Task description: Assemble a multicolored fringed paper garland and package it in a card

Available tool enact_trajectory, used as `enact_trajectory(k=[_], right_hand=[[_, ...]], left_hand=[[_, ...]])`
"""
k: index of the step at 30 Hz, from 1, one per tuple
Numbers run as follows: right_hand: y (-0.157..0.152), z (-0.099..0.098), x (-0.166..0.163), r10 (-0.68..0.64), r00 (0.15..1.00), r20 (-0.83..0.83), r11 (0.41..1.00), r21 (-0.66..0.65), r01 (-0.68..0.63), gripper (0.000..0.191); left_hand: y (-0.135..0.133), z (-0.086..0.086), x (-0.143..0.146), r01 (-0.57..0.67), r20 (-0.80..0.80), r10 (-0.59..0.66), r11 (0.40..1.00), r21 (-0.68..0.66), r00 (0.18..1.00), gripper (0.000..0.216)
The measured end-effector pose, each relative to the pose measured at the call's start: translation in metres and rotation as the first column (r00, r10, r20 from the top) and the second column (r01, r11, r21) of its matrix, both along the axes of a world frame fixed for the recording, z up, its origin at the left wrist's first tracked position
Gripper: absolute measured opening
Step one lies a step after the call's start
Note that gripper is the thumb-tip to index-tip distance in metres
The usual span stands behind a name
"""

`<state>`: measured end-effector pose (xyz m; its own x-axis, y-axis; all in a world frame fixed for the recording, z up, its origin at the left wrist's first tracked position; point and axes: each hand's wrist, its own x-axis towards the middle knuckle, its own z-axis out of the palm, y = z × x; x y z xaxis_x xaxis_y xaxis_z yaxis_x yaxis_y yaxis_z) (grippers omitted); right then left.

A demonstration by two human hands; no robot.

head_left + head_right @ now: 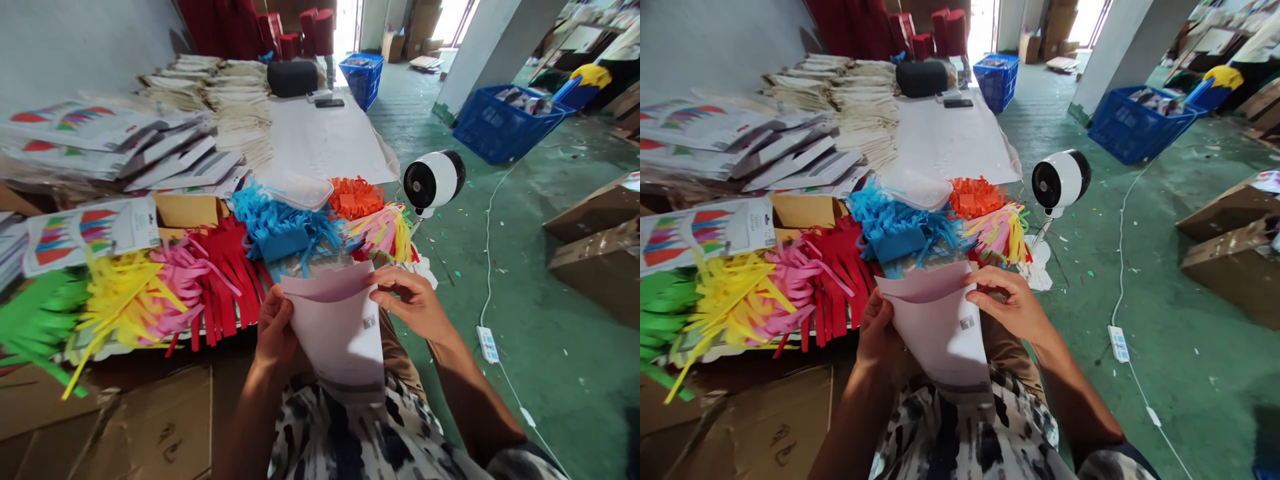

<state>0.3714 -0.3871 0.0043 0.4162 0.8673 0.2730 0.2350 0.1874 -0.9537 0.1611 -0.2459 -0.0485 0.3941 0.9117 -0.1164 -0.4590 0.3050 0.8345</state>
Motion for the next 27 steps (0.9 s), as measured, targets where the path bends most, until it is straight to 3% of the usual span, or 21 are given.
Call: enact_trajectory(k=[3,5,9,13,18,22,27], right_hand=[[-0.001,-0.009,-0.018,-0.252,0.961,-0.113,0.963,0.067,0.260,0.027],[-0.003,-0.014,-0.032,-0.394,0.914,-0.099,0.911,0.092,0.402,0.023],[-0.005,-0.021,-0.052,-0.530,0.848,-0.012,0.837,0.155,0.525,0.012],[-0.002,-0.020,-0.055,-0.546,0.833,-0.091,0.816,0.165,0.554,0.006],[-0.001,-0.021,-0.051,-0.462,0.836,-0.295,0.861,0.077,0.503,0.003],[-0.002,-0.027,-0.049,-0.379,0.813,-0.442,0.891,0.062,0.449,0.013],[-0.002,-0.027,-0.048,-0.428,0.766,-0.480,0.867,0.023,0.498,0.011]], left_hand=[[-0.006,0.001,0.002,-0.069,0.011,0.068,0.998,0.010,0.998,0.050],[-0.011,0.000,0.003,-0.095,0.028,0.095,0.995,0.006,0.995,0.048],[-0.018,-0.006,0.005,-0.079,0.062,0.080,0.997,-0.011,0.995,0.042],[-0.023,-0.011,0.006,-0.046,0.053,0.046,0.999,-0.018,0.998,0.043],[-0.023,-0.010,0.007,-0.005,0.069,0.009,0.999,-0.048,0.998,0.041],[-0.023,-0.011,0.007,-0.001,0.061,0.004,0.999,-0.038,0.998,0.044],[-0.023,-0.017,0.006,0.018,0.074,-0.014,0.998,-0.058,0.997,0.043]])
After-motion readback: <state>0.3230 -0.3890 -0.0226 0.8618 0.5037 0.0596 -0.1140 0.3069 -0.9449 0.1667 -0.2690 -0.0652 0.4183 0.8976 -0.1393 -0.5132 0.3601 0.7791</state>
